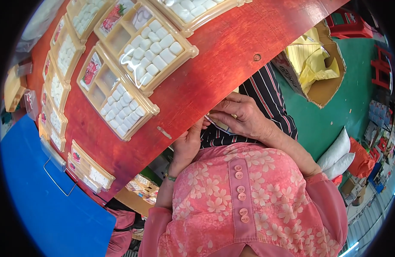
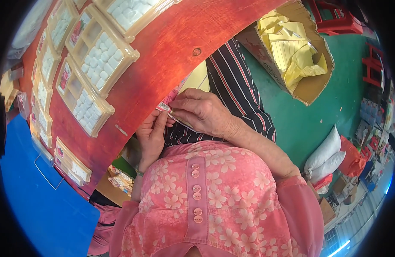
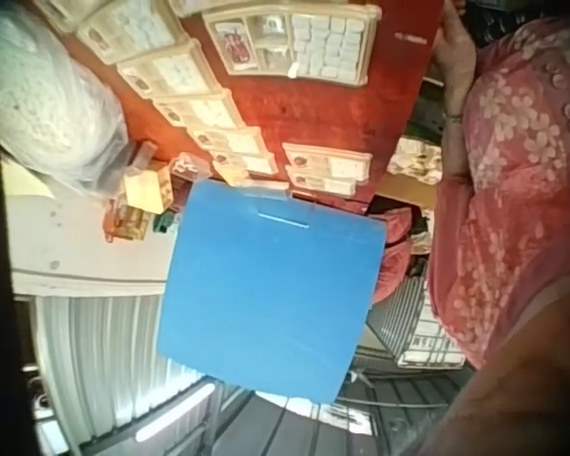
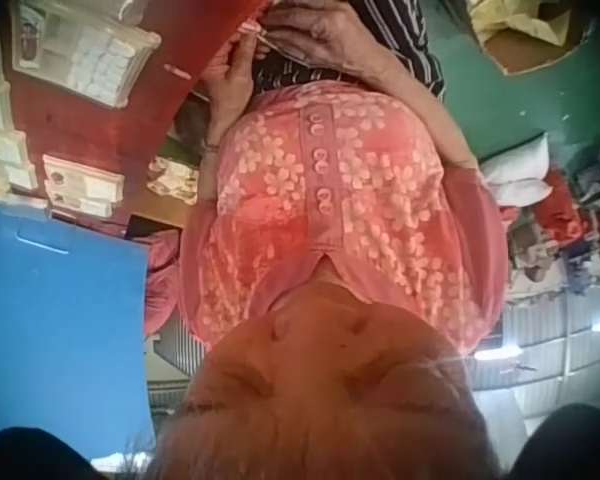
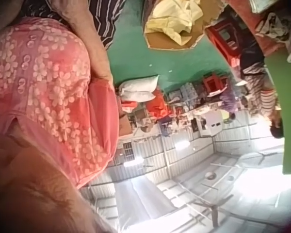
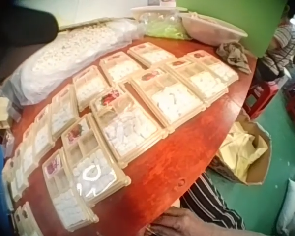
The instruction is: Packaging small white items into plastic trays and applying labels.
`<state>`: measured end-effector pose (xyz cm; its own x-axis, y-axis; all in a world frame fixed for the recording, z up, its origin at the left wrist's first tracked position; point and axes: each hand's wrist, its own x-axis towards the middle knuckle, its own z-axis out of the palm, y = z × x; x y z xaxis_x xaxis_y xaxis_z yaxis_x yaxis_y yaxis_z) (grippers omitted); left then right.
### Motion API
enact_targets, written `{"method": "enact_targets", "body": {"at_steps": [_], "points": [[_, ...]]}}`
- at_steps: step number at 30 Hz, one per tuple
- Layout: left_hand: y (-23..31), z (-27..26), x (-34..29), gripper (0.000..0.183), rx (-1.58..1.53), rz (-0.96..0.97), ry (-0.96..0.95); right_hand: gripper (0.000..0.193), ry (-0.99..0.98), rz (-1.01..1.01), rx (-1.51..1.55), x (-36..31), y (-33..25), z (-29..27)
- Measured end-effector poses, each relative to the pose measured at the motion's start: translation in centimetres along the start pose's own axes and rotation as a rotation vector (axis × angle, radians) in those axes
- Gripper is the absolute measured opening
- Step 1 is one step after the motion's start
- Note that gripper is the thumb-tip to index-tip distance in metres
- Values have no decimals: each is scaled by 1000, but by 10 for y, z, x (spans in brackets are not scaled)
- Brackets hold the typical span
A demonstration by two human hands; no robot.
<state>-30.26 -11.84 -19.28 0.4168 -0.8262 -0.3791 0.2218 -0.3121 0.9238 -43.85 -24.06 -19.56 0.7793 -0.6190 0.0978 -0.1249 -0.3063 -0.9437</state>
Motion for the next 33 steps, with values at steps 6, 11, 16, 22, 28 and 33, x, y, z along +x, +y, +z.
{"method": "enact_targets", "body": {"at_steps": [6, 11, 16, 22, 28, 33], "points": [[14, 12, -1, 9, 119, 33, 38, 22, -16, -11, 13, -4, -3, -7], [13, 11, -2, 9, 231, 89, -27, 22, -10, -1, 40, -7, -3, -7], [14, 13, 1, 9, 283, 124, -31, 21, 4, -3, 82, -7, -1, -9], [18, 13, 6, 8, 431, 243, -78, 19, -18, -4, 98, -6, -1, -14], [25, 16, 9, 8, 561, 330, -88, 17, -41, -44, 114, -3, 1, -18], [27, 16, 9, 7, 605, 356, -104, 13, -72, -10, 113, -2, -1, -20]]}}
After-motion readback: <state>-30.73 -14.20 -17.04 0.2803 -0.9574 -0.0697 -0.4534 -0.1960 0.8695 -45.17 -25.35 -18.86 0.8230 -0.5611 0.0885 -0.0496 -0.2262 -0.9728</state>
